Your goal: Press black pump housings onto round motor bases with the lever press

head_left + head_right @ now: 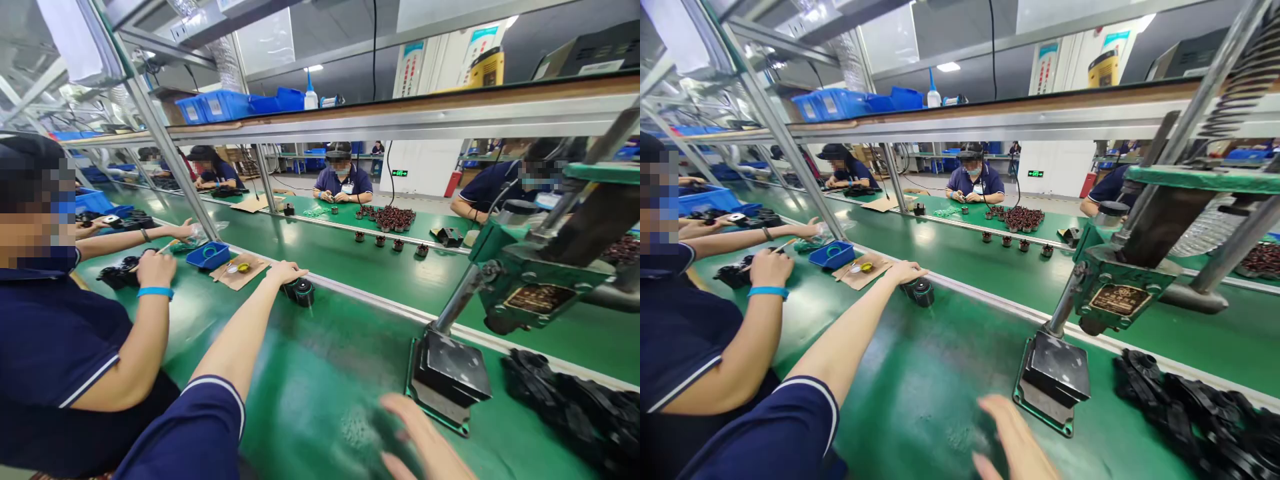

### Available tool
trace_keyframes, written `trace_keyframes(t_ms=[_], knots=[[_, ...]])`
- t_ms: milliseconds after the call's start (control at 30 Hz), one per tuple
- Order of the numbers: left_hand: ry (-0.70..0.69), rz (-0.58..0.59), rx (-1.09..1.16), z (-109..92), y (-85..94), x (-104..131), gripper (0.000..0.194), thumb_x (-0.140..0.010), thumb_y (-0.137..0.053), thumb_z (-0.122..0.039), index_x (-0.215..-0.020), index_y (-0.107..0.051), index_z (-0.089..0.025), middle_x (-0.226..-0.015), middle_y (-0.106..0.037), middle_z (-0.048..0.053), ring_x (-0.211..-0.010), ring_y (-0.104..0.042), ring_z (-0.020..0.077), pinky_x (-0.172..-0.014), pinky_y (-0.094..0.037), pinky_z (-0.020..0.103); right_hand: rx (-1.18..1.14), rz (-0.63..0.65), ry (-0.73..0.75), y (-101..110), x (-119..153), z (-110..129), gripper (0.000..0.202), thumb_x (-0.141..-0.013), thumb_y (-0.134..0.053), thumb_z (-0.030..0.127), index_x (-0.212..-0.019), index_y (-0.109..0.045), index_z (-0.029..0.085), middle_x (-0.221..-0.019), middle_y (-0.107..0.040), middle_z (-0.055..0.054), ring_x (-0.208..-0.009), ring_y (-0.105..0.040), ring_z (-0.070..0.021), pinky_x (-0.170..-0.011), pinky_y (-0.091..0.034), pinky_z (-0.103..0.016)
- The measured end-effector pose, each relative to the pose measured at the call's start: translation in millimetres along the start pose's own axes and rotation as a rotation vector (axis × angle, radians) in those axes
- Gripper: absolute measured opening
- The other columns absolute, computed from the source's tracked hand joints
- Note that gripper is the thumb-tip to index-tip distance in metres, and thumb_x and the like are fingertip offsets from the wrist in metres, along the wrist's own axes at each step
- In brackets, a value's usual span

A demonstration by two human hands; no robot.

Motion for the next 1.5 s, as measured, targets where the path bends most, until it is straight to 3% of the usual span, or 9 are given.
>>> trace_keyframes(t_ms=[67,267,467,800,1000,1100,1267,1400,1500], knots=[[-0.041,-0.013,0.006,1,-2.2,7,0.041,-0.092,-0.053,-0.05,-0.114,-0.061,-0.015,-0.121,-0.061,0.01,-0.111,-0.059,0.0237,-0.097,-0.047,0.047,-0.295,0.223,-0.143,-38,-58,2,0.055,-0.086,-0.051,0.04,-0.138,-0.039,0.025,-0.138,-0.043,-0.005,-0.12,-0.054,-0.0055,-0.094,-0.056,-0.015],[-0.068,-0.093,0.007,-3,0.3,28,0.038,-0.092,-0.055,-0.046,-0.114,-0.061,-0.015,-0.123,-0.059,0.009,-0.115,-0.056,0.0255,-0.099,-0.045,0.048,-0.467,0.144,-0.35,-115,-228,3,0.091,-0.071,-0.069,0.034,-0.146,-0.023,0.009,-0.148,-0.026,-0.018,-0.141,-0.033,-0.0226,-0.122,-0.035,-0.042],[-0.032,-0.146,-0.006,-16,-1.9,45,0.04,-0.088,-0.05,-0.057,-0.097,-0.073,-0.025,-0.119,-0.062,0.008,-0.121,-0.05,0.0354,-0.093,-0.046,0.049,-0.561,0.1,-0.326,-137,-271,13,0.089,-0.068,-0.071,0.024,-0.143,-0.026,0.012,-0.14,-0.039,-0.014,-0.131,-0.045,-0.0173,-0.118,-0.038,-0.039],[-0.138,-0.089,0.031,-38,-39.1,183,0.042,-0.089,-0.048,-0.061,-0.094,-0.071,-0.027,-0.117,-0.061,0.007,-0.127,-0.041,0.0349,-0.1,-0.043,0.05,-0.546,0.187,-0.377,-109,-122,29,0.081,-0.074,-0.064,0.031,-0.144,-0.024,0.019,-0.139,-0.039,-0.01,-0.134,-0.043,-0.0157,-0.122,-0.036,-0.039],[-0.304,-0.085,-0.005,-65,-33.6,242,0.054,-0.083,-0.062,-0.054,-0.128,-0.054,-0.024,-0.145,-0.042,0.013,-0.144,-0.019,0.0424,-0.107,-0.025,0.071,-0.51,0.218,-0.365,-72,-58,35,0.086,-0.076,-0.064,0.041,-0.146,-0.02,0.019,-0.142,-0.033,-0.011,-0.133,-0.041,-0.0149,-0.114,-0.045,-0.034],[-0.669,-0.026,0.04,-87,-35.3,255,0.074,-0.075,-0.071,-0.054,-0.137,-0.044,-0.023,-0.151,-0.037,0.013,-0.147,-0.015,0.0362,-0.114,-0.017,0.064,-0.388,0.214,-0.289,-32,-28,32,0.074,-0.083,-0.055,0.047,-0.145,-0.022,0.025,-0.143,-0.032,-0.01,-0.122,-0.048,-0.0099,-0.096,-0.054,-0.023],[-0.91,0.06,0.116,-103,-65.7,249,0.049,-0.085,-0.054,-0.05,-0.129,-0.053,-0.027,-0.123,-0.065,0.009,-0.115,-0.062,0.0296,-0.107,-0.042,0.051,0.017,-0.015,-0.297,70,36,-21,0.047,-0.09,-0.045,0.043,-0.133,-0.042,0.024,-0.13,-0.047,-0.006,-0.112,-0.052,-0.0035,-0.093,-0.052,-0.014],[-1.007,0.102,0.211,-138,-91.0,252,0.051,-0.084,-0.055,-0.052,-0.131,-0.05,-0.033,-0.126,-0.064,0.005,-0.109,-0.064,0.0293,-0.09,-0.056,0.042,0.433,-0.351,-0.636,158,114,-97,0.045,-0.089,-0.044,0.043,-0.126,-0.05,0.017,-0.129,-0.048,-0.011,-0.125,-0.044,-0.0142,-0.112,-0.041,-0.036],[-1.091,0.151,0.302,-184,-101.4,277,0.054,-0.084,-0.06,-0.047,-0.134,-0.047,-0.033,-0.128,-0.062,0.005,-0.114,-0.062,0.0282,-0.094,-0.054,0.04,0.536,-0.447,-0.803,187,160,-136,0.047,-0.086,-0.05,0.046,-0.122,-0.056,0.017,-0.127,-0.047,-0.013,-0.125,-0.041,-0.0234,-0.109,-0.034,-0.053]])
Point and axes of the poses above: each hand's wrist, its own x-axis away from the middle knuckle, its own y-axis out of the back of the hand, z = x × y, the point moved 5 cm from there along -x, towards the middle knuckle
